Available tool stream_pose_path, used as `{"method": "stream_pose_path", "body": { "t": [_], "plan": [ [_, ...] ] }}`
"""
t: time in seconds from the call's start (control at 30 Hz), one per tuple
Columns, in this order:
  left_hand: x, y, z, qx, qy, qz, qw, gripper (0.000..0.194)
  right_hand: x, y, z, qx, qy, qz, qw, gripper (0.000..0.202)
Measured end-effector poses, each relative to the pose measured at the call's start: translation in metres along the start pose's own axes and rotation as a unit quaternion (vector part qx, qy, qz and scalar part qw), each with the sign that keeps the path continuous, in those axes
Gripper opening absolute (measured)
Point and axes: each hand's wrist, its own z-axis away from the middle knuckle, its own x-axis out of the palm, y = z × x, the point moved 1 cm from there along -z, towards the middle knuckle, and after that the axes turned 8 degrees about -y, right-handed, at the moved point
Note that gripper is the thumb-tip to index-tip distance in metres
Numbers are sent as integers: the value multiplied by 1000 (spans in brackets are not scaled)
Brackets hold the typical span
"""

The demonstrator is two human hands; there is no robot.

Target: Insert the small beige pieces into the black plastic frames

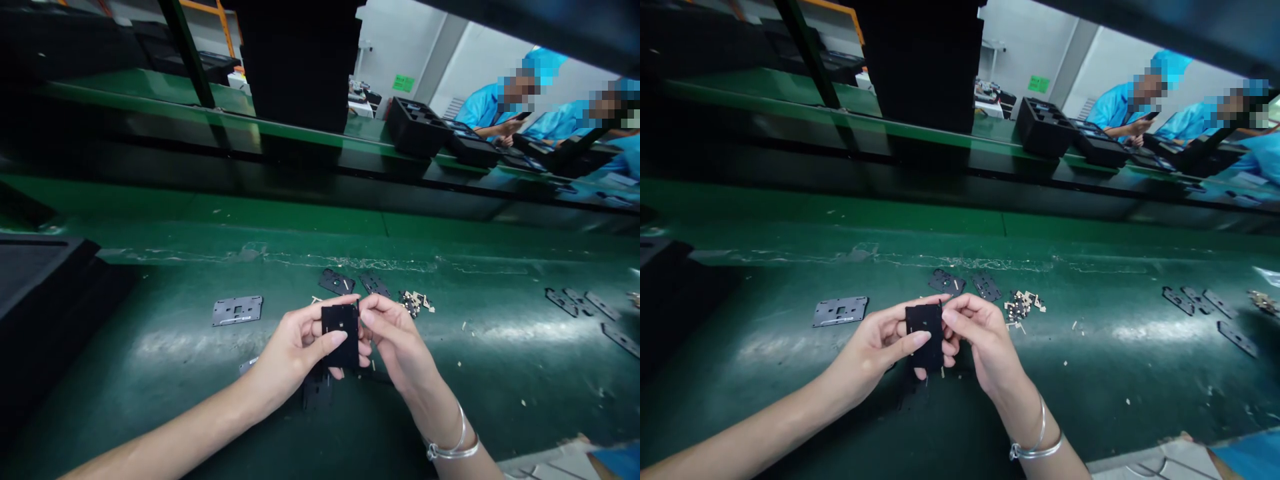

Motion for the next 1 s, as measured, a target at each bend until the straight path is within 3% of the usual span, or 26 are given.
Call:
{"method": "stream_pose_path", "body": {
  "t": [0.5,0.6,0.7,0.77,0.87,1.0],
  "plan": [
    [-3,3,-2,-29,-61,-25,997,60,-2,0,-3,28,-63,-15,998,26],
    [-4,8,-2,-36,-70,-44,996,61,1,-3,0,-14,-28,18,999,23],
    [-1,13,0,-18,-17,-114,993,63,5,-1,5,-104,58,78,990,16],
    [2,14,3,8,49,-211,976,65,8,4,8,-155,112,120,974,12],
    [6,12,7,34,119,-357,926,63,13,11,10,-176,143,135,965,9],
    [6,9,9,49,130,-456,879,57,16,13,8,-152,110,99,977,9]
  ]
}}
